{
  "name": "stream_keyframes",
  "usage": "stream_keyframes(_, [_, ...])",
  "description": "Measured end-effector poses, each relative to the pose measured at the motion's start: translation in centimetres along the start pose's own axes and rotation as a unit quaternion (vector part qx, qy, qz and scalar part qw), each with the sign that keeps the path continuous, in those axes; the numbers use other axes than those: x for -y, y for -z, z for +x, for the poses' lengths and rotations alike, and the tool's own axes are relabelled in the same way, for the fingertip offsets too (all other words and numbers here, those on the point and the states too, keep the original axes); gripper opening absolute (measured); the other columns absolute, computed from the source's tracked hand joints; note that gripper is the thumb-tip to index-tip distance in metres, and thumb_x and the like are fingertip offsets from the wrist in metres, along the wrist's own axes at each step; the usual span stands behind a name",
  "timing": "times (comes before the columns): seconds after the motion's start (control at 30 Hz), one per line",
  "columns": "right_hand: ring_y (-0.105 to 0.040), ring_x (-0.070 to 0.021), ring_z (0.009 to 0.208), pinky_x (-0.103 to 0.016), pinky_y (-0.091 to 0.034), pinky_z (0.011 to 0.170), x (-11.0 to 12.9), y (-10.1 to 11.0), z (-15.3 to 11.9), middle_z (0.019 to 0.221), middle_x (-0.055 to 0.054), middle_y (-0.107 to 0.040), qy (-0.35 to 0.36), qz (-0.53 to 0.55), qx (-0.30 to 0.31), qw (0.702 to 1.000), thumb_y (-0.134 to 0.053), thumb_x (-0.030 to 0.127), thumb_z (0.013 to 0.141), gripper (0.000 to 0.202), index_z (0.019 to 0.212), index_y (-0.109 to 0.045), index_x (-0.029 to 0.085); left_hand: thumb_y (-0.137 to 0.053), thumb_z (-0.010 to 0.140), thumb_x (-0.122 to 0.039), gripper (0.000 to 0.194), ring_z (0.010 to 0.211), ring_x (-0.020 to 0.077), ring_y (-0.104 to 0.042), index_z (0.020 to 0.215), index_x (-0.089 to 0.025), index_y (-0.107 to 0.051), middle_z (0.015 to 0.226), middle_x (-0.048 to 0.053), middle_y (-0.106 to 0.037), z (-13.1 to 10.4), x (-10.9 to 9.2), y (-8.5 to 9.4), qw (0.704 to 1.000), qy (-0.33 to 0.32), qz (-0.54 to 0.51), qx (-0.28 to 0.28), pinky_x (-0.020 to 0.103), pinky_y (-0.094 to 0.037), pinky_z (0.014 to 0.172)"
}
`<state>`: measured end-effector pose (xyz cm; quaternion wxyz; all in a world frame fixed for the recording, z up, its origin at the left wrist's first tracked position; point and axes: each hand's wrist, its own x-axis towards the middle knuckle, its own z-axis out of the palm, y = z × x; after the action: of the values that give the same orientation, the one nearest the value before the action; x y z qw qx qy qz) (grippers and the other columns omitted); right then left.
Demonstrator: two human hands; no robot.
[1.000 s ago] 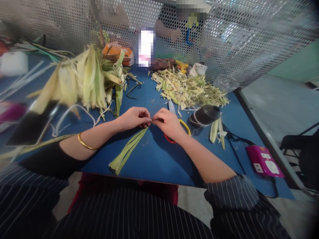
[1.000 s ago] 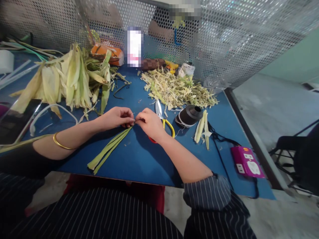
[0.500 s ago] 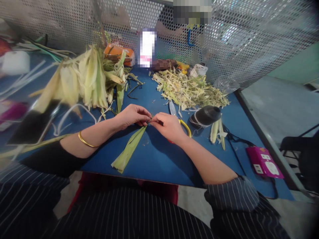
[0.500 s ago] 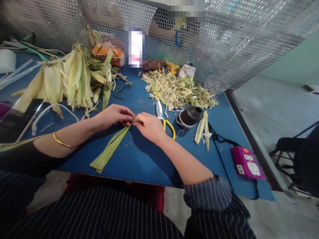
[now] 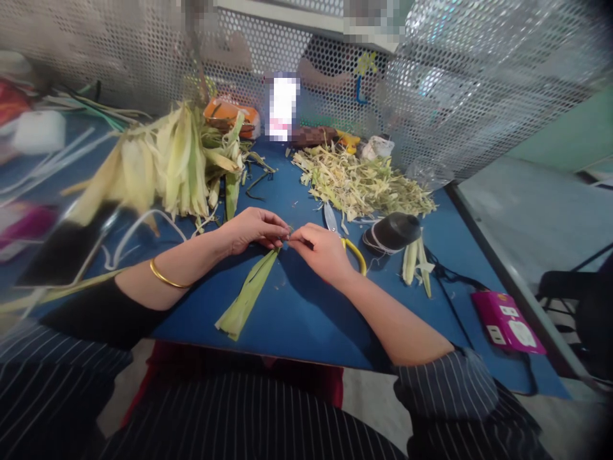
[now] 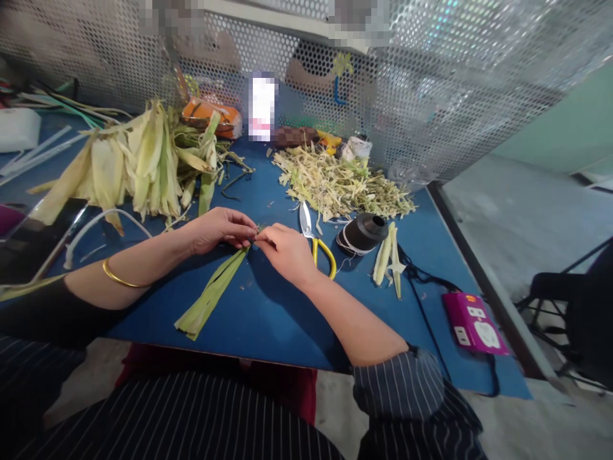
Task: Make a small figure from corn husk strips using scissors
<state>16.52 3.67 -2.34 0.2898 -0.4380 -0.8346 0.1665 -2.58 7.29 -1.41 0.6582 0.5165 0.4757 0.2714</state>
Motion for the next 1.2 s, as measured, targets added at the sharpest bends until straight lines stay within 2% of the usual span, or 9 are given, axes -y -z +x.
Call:
stream_keyframes(0.2, [-0.057,-0.0146,0.078,-0.029,-0.042,0.073,0.5,0.6,0.2,0.083,-0.003,-0.063,0.028,0.005,0.019,0.999,-0.051,0.030,0.088,0.016,0.085,-0.064,0.021,-0.076,0.062,-0.024,0.022,0.057,0.0106,-0.061,0.078,-0.013,-0.067,0.064,0.004,-0.066,0.2,0.4,-0.1,0.999,-0.027,0.016,-0.024,0.021,-0.047,0.051])
stream_keyframes(0.33, [-0.059,-0.0121,0.068,-0.030,-0.048,0.070,0.0,0.7,0.5,0.096,-0.005,-0.062,-0.082,0.135,-0.084,0.984,-0.049,0.025,0.087,0.015,0.099,-0.056,0.021,-0.077,0.060,-0.025,0.023,0.056,0.0102,-0.060,0.078,-0.014,-0.067,0.066,0.004,-0.067,0.0,0.3,-0.2,0.998,-0.050,0.027,-0.015,0.019,-0.042,0.046])
stream_keyframes(0.37, [-0.059,-0.0106,0.063,-0.030,-0.049,0.067,-0.2,0.6,0.6,0.101,-0.005,-0.062,-0.108,0.179,-0.079,0.975,-0.048,0.023,0.086,0.020,0.105,-0.053,0.021,-0.077,0.059,-0.026,0.024,0.056,0.0103,-0.060,0.078,-0.014,-0.067,0.066,0.004,-0.067,0.0,0.2,-0.3,0.998,-0.053,0.033,-0.010,0.019,-0.041,0.045])
stream_keyframes(0.43, [-0.060,-0.0090,0.057,-0.029,-0.051,0.062,-0.6,0.1,0.7,0.106,-0.006,-0.062,-0.135,0.262,-0.017,0.955,-0.048,0.019,0.083,0.031,0.114,-0.046,0.023,-0.076,0.060,-0.027,0.024,0.056,0.0107,-0.060,0.078,-0.013,-0.068,0.066,0.005,-0.067,-0.2,0.1,-0.4,0.997,-0.059,0.049,0.003,0.019,-0.039,0.044])
stream_keyframes(0.5, [-0.063,-0.0102,0.062,-0.029,-0.053,0.063,-1.0,-0.4,0.6,0.104,-0.005,-0.062,-0.137,0.300,0.041,0.943,-0.048,0.015,0.081,0.037,0.117,-0.044,0.024,-0.075,0.061,-0.027,0.023,0.056,0.0107,-0.059,0.078,-0.013,-0.068,0.065,0.004,-0.067,-0.3,0.0,-0.4,0.996,-0.066,0.064,0.014,0.019,-0.039,0.044])
stream_keyframes(0.63, [-0.065,-0.0129,0.073,-0.032,-0.052,0.077,-1.2,-0.9,0.4,0.093,-0.003,-0.065,-0.108,0.274,0.046,0.955,-0.047,0.010,0.080,0.037,0.115,-0.047,0.021,-0.071,0.064,-0.025,0.021,0.057,0.0109,-0.059,0.081,-0.013,-0.069,0.066,0.004,-0.067,-0.3,0.2,-0.5,0.990,-0.096,0.099,0.015,0.020,-0.040,0.046])
stream_keyframes(0.77, [-0.066,-0.0139,0.076,-0.033,-0.051,0.078,-1.2,-0.8,0.3,0.088,-0.003,-0.066,-0.099,0.240,0.032,0.965,-0.049,0.011,0.080,0.034,0.113,-0.048,0.020,-0.067,0.068,-0.025,0.019,0.060,0.0124,-0.060,0.082,-0.013,-0.069,0.070,0.005,-0.068,0.0,0.7,-0.7,0.977,-0.145,0.154,-0.013,0.022,-0.044,0.052])
stream_keyframes(0.97, [-0.065,-0.0159,0.073,-0.035,-0.050,0.075,-1.4,-0.7,0.3,0.086,-0.001,-0.068,-0.106,0.145,0.001,0.984,-0.052,0.017,0.082,0.029,0.110,-0.051,0.023,-0.061,0.072,-0.025,0.017,0.070,0.0145,-0.063,0.084,-0.017,-0.071,0.078,0.003,-0.071,-0.5,0.8,-1.8,0.920,-0.245,0.283,-0.113,0.025,-0.046,0.066])
stream_keyframes(1.2, [-0.064,-0.0143,0.068,-0.032,-0.050,0.071,-1.5,-1.1,0.3,0.080,0.001,-0.066,-0.105,0.178,0.010,0.978,-0.051,0.021,0.085,0.023,0.108,-0.051,0.024,-0.055,0.076,-0.020,0.021,0.078,0.0162,-0.063,0.091,-0.020,-0.070,0.087,0.004,-0.072,-0.9,0.9,-2.5,0.880,-0.262,0.364,-0.157,0.025,-0.045,0.071])
